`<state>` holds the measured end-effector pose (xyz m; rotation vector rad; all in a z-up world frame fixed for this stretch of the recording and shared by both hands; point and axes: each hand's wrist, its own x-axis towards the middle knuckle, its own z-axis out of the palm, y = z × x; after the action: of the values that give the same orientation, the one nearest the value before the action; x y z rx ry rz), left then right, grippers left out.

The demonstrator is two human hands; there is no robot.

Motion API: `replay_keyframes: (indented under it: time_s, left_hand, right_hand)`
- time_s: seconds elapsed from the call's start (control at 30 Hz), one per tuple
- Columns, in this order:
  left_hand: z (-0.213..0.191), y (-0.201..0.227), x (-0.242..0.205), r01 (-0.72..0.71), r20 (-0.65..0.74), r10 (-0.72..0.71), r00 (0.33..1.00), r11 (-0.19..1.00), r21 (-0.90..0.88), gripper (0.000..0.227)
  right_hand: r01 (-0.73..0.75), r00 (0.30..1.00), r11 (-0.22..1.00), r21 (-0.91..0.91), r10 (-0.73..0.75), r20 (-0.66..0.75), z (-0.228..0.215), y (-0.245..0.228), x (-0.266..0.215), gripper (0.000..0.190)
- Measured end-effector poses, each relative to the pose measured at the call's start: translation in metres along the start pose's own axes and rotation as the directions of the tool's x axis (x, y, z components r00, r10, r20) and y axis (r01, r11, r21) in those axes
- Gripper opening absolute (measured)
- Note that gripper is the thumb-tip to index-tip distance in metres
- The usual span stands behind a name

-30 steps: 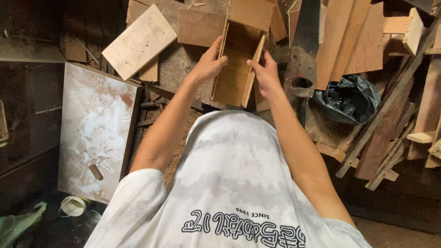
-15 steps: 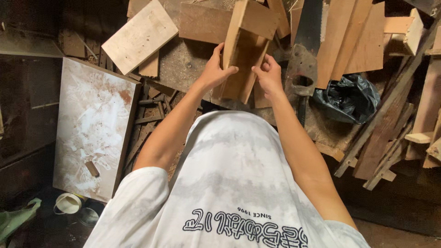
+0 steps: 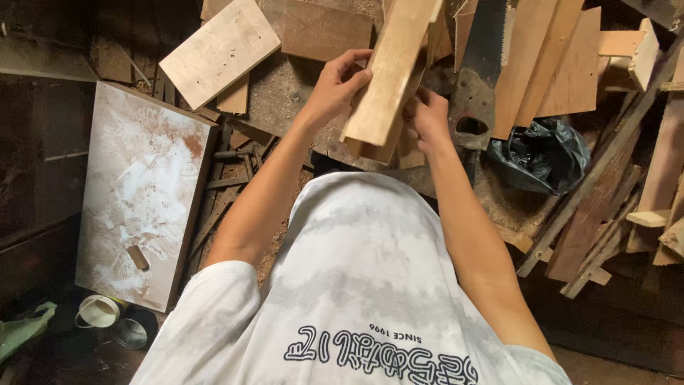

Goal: The person uses a hammer to pry apart and dismantle a small wooden box. They repeatedly strike the joints to separate the sides and bottom, then pull the pieces apart by hand.

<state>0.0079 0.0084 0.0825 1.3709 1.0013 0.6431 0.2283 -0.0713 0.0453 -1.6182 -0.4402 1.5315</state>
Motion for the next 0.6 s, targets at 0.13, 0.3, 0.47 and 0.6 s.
replay_keyframes:
  time_s: [0.13,0.3,0.47,0.6]
  left_hand:
    - [-0.01,-0.018,0.005,0.113,-0.024,-0.113,0.993,0.993,-0.02,0.054]
    - [-0.009,-0.065,0.001,0.318,0.033,-0.32,0.947,0.947,0.045,0.083]
    - [-0.001,-0.117,0.022,0.309,-0.141,-0.332,0.933,0.937,-0.16,0.083]
    - [-0.002,-0.12,0.04,0.249,-0.111,-0.372,0.922,0.786,-0.566,0.083]
  right_hand:
    - [0.15,0.988,0.988,-0.046,-0.151,-0.029,0.002,0.002,0.001,0.035]
    - [0.272,0.96,0.939,-0.212,-0.279,-0.005,0.004,0.027,0.012,0.038]
    - [0.109,0.994,0.975,-0.192,-0.101,0.046,-0.007,0.041,0.012,0.03]
    - [0.062,0.998,0.942,-0.33,-0.052,0.04,0.005,0.042,0.002,0.031]
